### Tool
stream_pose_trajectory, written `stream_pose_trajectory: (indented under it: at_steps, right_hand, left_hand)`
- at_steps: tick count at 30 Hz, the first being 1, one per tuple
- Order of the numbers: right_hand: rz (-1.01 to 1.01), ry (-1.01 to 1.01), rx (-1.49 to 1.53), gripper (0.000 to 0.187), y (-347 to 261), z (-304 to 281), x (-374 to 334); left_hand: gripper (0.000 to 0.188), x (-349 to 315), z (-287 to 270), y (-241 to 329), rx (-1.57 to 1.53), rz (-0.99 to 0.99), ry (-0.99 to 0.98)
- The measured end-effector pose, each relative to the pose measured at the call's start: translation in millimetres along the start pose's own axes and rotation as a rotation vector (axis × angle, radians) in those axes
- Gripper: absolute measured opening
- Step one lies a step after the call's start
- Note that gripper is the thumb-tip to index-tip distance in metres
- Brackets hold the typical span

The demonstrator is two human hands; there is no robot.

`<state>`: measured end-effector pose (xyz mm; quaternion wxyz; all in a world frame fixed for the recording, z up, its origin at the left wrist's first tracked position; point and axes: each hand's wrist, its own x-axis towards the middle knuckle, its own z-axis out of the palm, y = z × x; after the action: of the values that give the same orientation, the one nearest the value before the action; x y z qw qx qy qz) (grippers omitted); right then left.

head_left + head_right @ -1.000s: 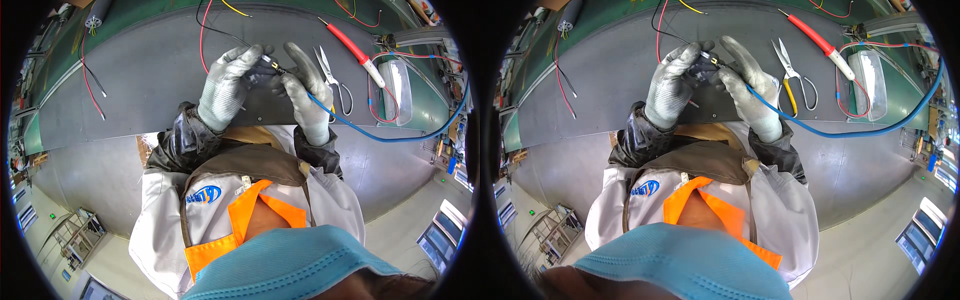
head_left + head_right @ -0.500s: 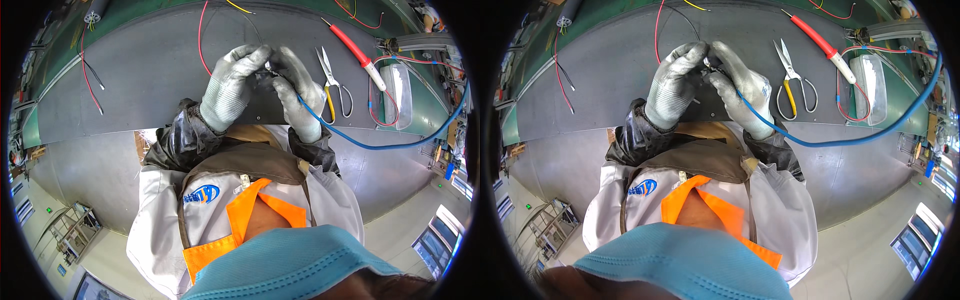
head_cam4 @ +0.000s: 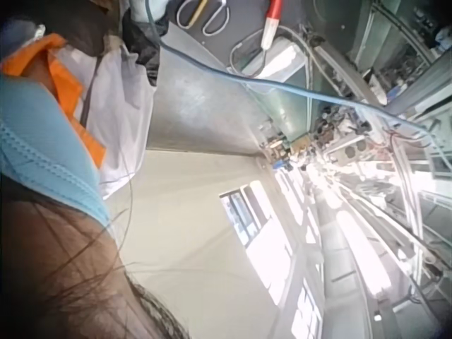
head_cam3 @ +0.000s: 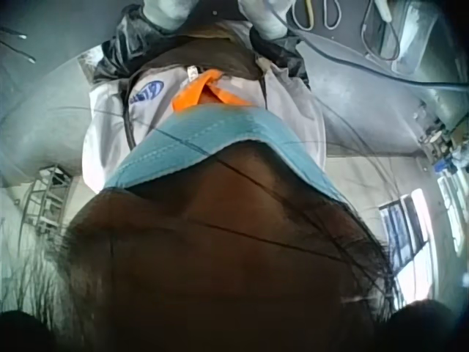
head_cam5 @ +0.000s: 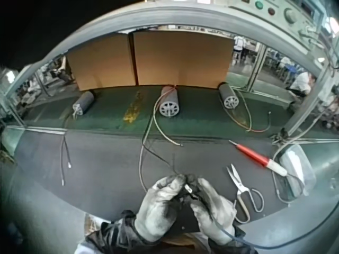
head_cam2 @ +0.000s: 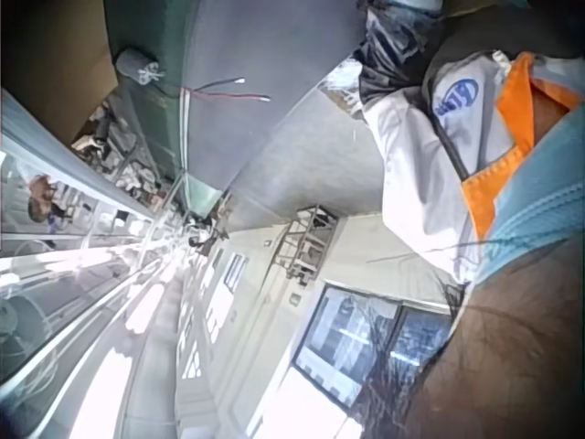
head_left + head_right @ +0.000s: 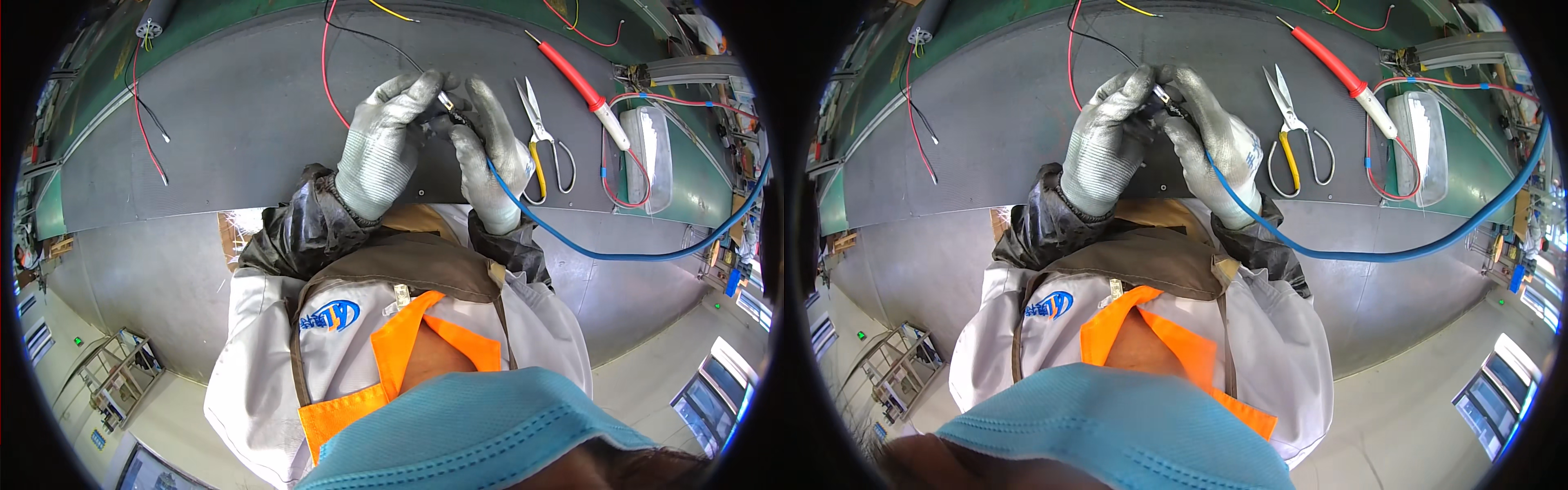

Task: Assembling electronic components by connecting and securing wires to a small motor at an industrial workbench.

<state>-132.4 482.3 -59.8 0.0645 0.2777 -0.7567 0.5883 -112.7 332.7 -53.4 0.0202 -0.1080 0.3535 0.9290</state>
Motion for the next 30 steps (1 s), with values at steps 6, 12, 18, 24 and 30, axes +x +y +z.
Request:
stream_pose_trajectory:
  at_steps: [6,12,18,24,30]
  right_hand:
    - [-0.210,0.035,-0.211,0.050,13,4,0]
    - [-0.260,0.052,-0.263,0.051,18,9,1]
    - [-0.285,0.085,-0.342,0.047,23,4,0]
    - [0.313,-0.366,-0.053,0.072,-2,-31,21]
    - [0.065,0.008,-1.022,0.058,79,-193,30]
  left_hand:
    - [0.030,-4,4,3,-0.008,0.006,0.022]
    - [0.027,-6,2,-4,-0.063,0.040,0.057]
    - [0.024,0,-4,-25,-0.174,0.005,0.061]
    - [0.031,13,-31,-41,0.126,0.134,0.035]
    - [0.033,12,-51,-17,-0.157,-0.019,0.057]
